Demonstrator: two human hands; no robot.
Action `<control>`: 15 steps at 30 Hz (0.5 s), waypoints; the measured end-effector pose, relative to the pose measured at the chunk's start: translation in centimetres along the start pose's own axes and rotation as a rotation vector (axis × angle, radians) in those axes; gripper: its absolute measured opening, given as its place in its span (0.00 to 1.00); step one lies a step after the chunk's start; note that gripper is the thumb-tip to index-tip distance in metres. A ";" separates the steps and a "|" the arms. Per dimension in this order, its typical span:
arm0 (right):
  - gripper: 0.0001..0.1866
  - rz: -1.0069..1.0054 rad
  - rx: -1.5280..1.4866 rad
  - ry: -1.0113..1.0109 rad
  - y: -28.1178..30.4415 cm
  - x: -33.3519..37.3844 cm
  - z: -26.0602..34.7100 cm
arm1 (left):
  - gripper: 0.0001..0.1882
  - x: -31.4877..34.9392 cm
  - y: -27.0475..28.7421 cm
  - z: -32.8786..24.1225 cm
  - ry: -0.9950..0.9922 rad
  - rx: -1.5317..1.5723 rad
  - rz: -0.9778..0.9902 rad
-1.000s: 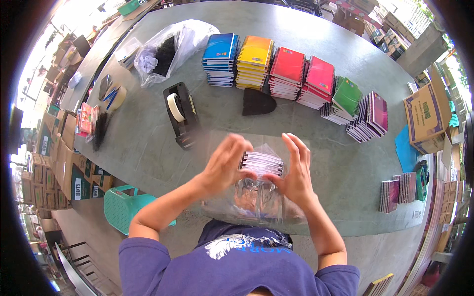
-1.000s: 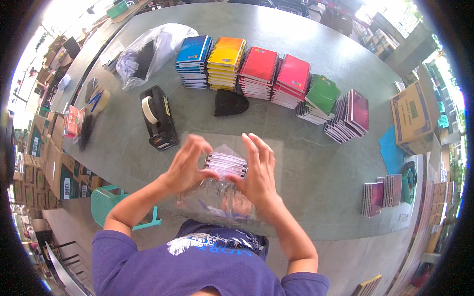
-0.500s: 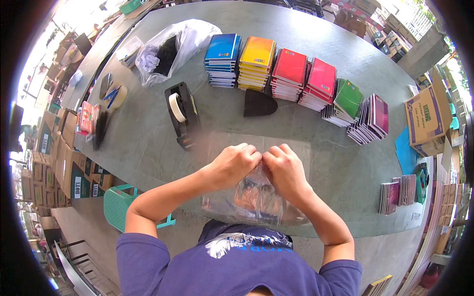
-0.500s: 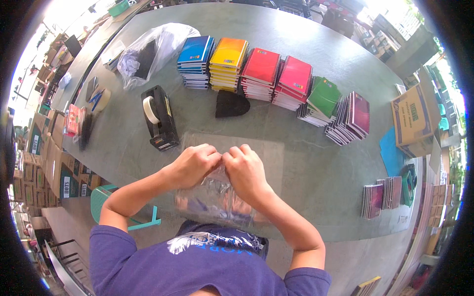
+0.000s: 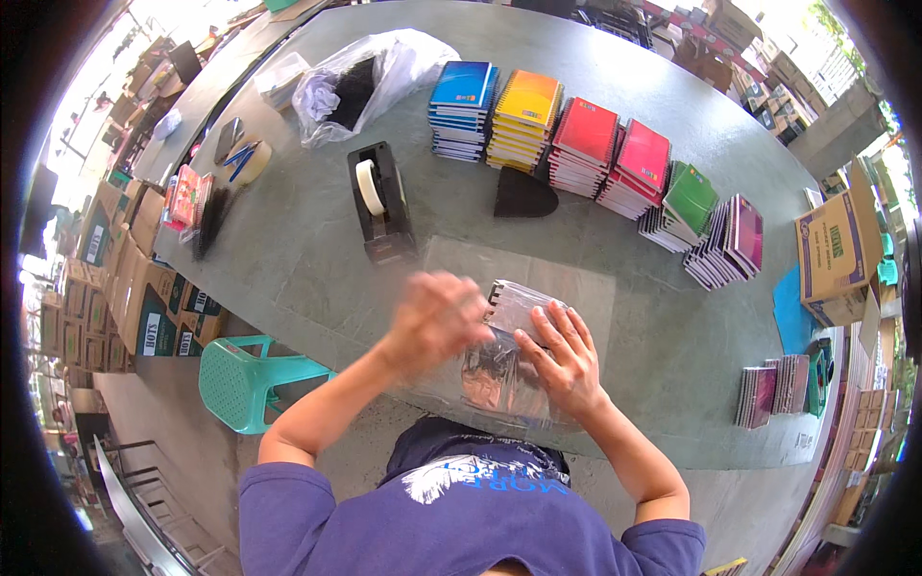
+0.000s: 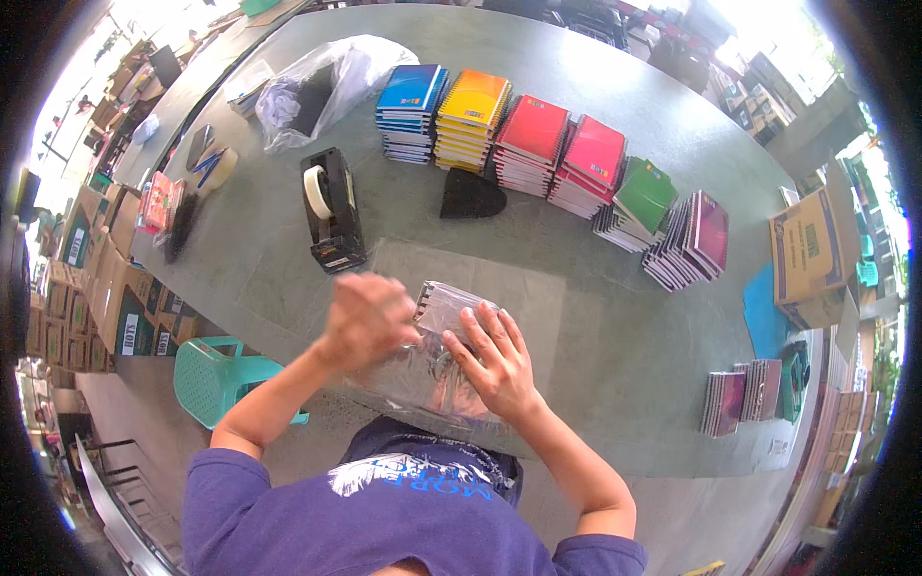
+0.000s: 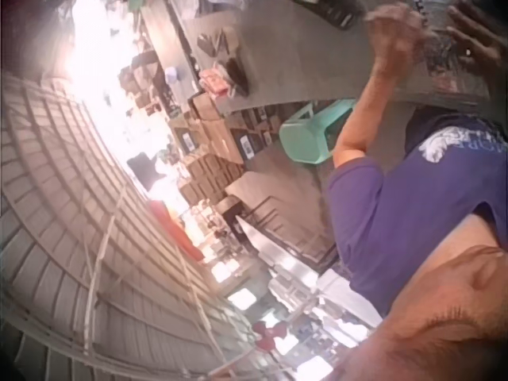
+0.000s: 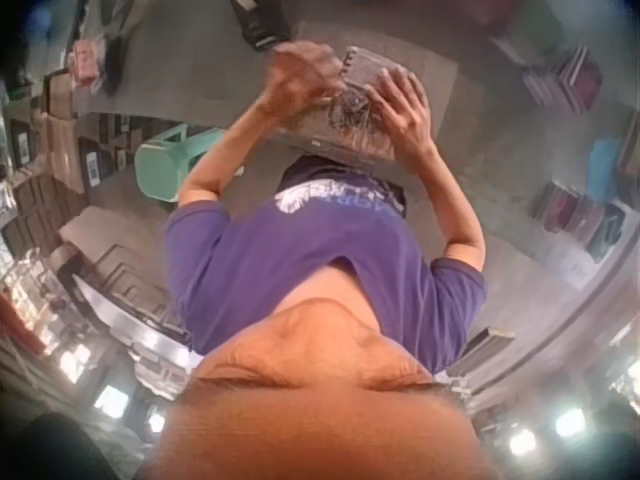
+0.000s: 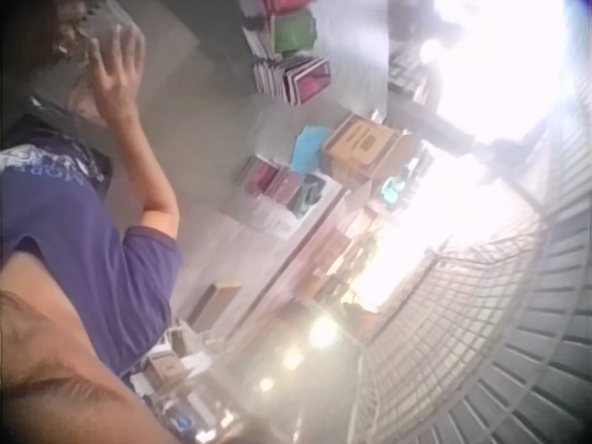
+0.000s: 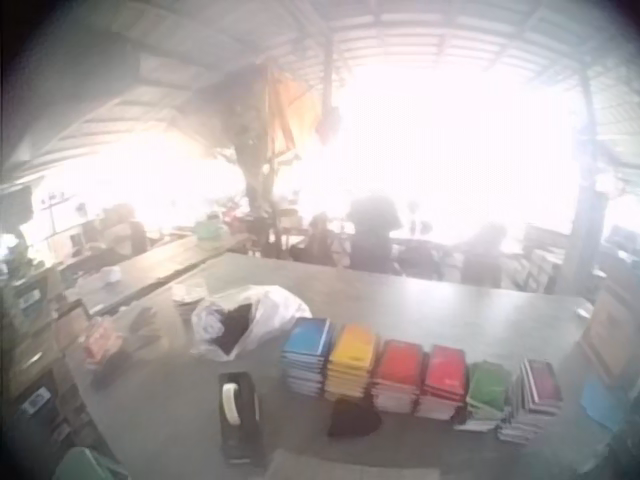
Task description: The person gathers notebooks of different colors, stacks them together, and places them into a plastic bag before sealing it with tape.
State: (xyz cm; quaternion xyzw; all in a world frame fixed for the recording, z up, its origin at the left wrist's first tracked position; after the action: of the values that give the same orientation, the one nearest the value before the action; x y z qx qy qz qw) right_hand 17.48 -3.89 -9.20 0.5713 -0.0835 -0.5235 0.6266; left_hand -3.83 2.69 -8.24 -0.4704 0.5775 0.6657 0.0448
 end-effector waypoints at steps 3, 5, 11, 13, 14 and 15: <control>0.19 -0.019 0.015 0.015 0.1 -0.2 0.1 | 0.12 2.2 0.7 7.8 0.787 -0.094 -0.280; 0.19 -0.058 -0.002 0.038 -0.2 -0.4 0.6 | 0.10 6.4 -0.6 13.7 1.114 0.103 -0.180; 0.17 -0.032 0.015 -0.017 0.0 -0.3 0.6 | 0.12 3.1 -1.1 12.5 0.858 -0.289 -0.318; 0.17 -0.038 0.021 -0.029 0.0 0.1 0.3 | 0.10 3.8 0.2 9.2 1.238 0.280 -0.349; 0.17 -0.053 0.019 -0.038 0.1 0.1 0.2 | 0.09 4.7 0.1 7.4 1.554 0.878 -0.357; 0.17 -0.066 0.009 -0.028 0.2 -0.2 0.3 | 0.08 6.3 -0.4 6.4 1.657 1.056 -0.308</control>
State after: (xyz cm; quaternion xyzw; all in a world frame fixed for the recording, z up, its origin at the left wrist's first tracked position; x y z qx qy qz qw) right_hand 17.29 -3.98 -8.86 0.5690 -0.0758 -0.5513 0.6054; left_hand -10.77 5.01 -13.46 -0.7764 0.5814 -0.2287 -0.0830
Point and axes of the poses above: each hand's wrist, its own x-axis away from the middle knuckle, its own y-axis out of the back of the hand, z = x × y, the point moved 2 cm from there along -x, towards the middle knuckle, and after that the axes turned 6 degrees about -x, right-handed, at the moved point
